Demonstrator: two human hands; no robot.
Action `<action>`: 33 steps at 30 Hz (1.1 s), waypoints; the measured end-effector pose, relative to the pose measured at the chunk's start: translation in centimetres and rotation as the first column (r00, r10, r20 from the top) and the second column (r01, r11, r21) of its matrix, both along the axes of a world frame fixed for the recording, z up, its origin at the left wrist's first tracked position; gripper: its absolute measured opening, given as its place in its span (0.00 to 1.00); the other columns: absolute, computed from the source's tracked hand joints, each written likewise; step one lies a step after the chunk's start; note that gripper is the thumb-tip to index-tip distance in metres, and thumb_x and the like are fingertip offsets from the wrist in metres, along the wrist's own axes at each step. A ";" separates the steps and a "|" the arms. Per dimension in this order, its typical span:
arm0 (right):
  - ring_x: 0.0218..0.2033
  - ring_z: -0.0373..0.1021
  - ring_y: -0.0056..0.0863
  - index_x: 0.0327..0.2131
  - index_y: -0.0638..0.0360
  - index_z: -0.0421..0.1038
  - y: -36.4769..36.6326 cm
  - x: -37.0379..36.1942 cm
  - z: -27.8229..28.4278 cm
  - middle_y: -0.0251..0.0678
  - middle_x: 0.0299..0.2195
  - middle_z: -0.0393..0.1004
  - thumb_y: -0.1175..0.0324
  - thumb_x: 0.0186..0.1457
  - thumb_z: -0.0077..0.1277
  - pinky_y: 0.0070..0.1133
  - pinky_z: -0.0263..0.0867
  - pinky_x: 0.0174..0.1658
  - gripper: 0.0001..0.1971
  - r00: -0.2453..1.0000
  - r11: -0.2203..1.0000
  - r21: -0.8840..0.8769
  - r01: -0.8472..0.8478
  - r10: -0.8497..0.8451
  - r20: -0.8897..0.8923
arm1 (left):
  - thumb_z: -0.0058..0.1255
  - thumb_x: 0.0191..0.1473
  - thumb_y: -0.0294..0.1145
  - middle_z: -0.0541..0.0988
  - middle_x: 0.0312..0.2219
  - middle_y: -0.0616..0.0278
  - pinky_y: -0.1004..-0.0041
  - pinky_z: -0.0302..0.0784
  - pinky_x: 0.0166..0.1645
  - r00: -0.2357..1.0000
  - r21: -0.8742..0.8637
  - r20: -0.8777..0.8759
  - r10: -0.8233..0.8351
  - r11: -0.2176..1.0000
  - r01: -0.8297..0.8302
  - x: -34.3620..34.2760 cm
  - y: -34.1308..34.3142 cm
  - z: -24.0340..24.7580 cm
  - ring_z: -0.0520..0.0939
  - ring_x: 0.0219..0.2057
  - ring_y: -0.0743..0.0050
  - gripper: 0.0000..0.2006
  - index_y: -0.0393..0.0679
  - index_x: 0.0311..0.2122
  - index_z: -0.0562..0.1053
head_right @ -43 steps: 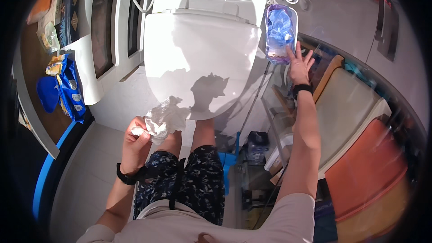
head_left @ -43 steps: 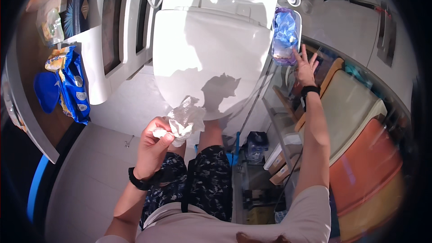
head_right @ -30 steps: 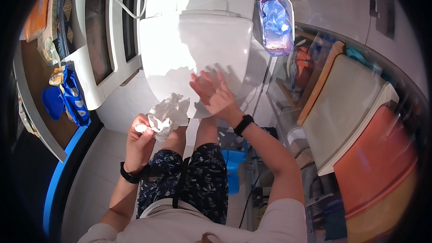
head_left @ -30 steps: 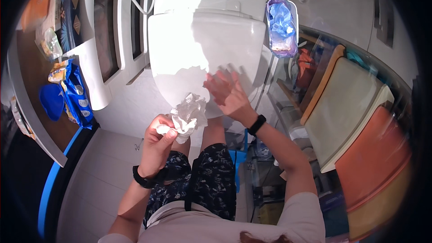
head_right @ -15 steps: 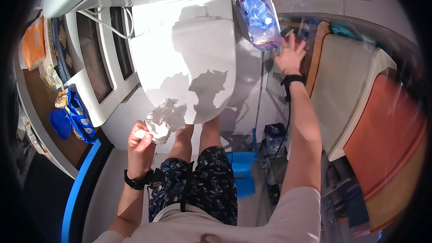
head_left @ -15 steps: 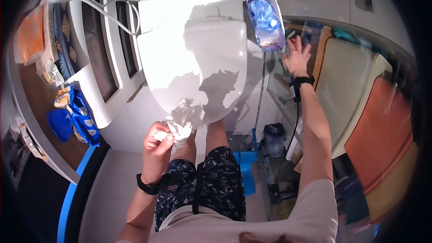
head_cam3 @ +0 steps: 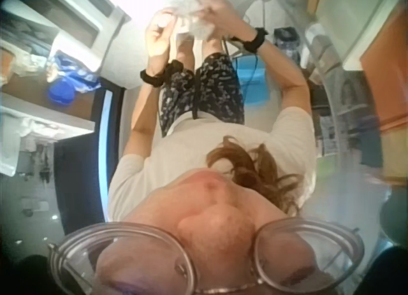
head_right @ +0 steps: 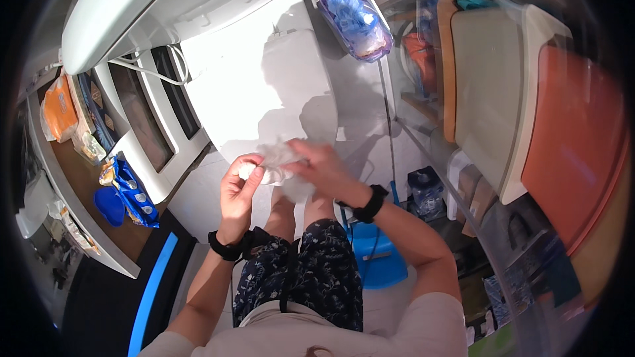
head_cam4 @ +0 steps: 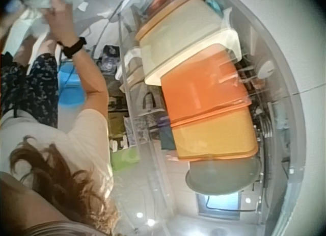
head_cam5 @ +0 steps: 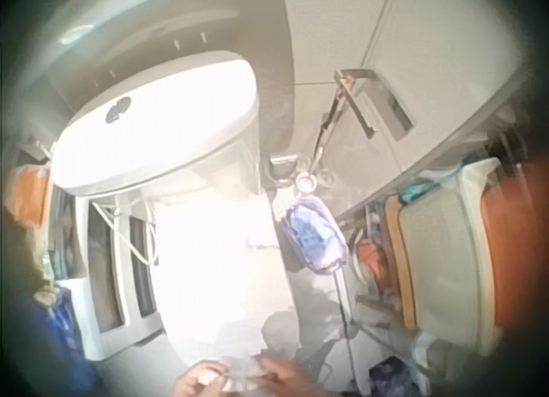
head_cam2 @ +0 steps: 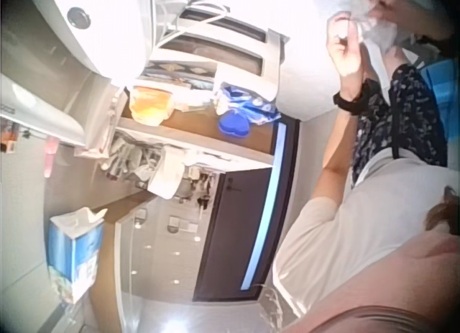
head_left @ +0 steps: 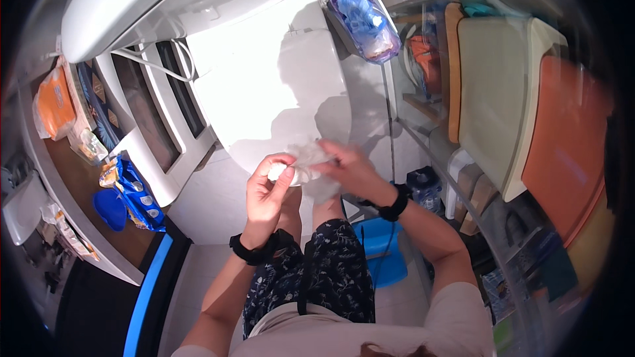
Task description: The person wipes the exterior base of a toilet and the surrounding floor with a cloth, then places a plastic bag into a small bin and sets it beside the toilet.
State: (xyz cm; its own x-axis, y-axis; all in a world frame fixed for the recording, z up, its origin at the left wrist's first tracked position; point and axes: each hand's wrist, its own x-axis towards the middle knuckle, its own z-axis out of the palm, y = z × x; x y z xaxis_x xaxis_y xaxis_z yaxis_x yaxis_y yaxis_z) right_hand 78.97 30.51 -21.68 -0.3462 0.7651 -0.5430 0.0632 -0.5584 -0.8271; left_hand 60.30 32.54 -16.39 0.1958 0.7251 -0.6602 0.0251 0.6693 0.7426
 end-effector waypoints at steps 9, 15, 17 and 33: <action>0.35 0.66 0.12 0.49 0.60 0.66 -2.8 6.3 -0.1 0.26 0.35 0.72 0.71 0.55 0.49 0.11 0.62 0.34 0.17 0.733 0.691 -0.370 0.621 -0.679 -0.038 | 0.47 0.56 0.24 0.73 0.45 0.59 0.72 0.71 0.50 0.984 -0.152 0.123 0.132 0.982 -0.112 1.3 1.4 0.1 0.75 0.44 0.74 0.22 0.36 0.55 0.61; 0.35 0.65 0.12 0.54 0.61 0.62 -3.7 6.2 1.6 0.26 0.37 0.69 0.77 0.56 0.43 0.09 0.60 0.37 0.21 0.731 0.733 -0.092 0.674 -0.680 -0.065 | 0.46 0.54 0.18 0.68 0.51 0.59 0.74 0.70 0.51 0.986 -0.134 0.164 0.006 0.991 0.017 2.2 0.8 0.7 0.73 0.46 0.76 0.28 0.37 0.60 0.55; 0.34 0.64 0.12 0.55 0.60 0.62 -4.3 6.7 1.8 0.26 0.37 0.69 0.79 0.56 0.41 0.08 0.59 0.38 0.21 0.616 0.610 -0.268 0.745 -0.784 -0.073 | 0.46 0.54 0.18 0.66 0.54 0.59 0.74 0.70 0.51 0.991 -0.117 0.130 0.012 0.993 0.003 2.6 0.0 0.3 0.72 0.49 0.76 0.29 0.37 0.60 0.54; 0.32 0.69 0.45 0.44 0.63 0.61 -9.3 2.5 -4.9 0.49 0.33 0.68 0.80 0.46 0.45 0.29 0.65 0.35 0.18 0.788 0.864 0.297 0.406 -0.496 0.365 | 0.34 0.52 0.13 0.55 0.61 0.59 0.74 0.64 0.54 0.841 -0.049 0.173 -0.512 0.849 0.527 5.8 -3.3 0.9 0.68 0.54 0.70 0.36 0.49 0.65 0.44</action>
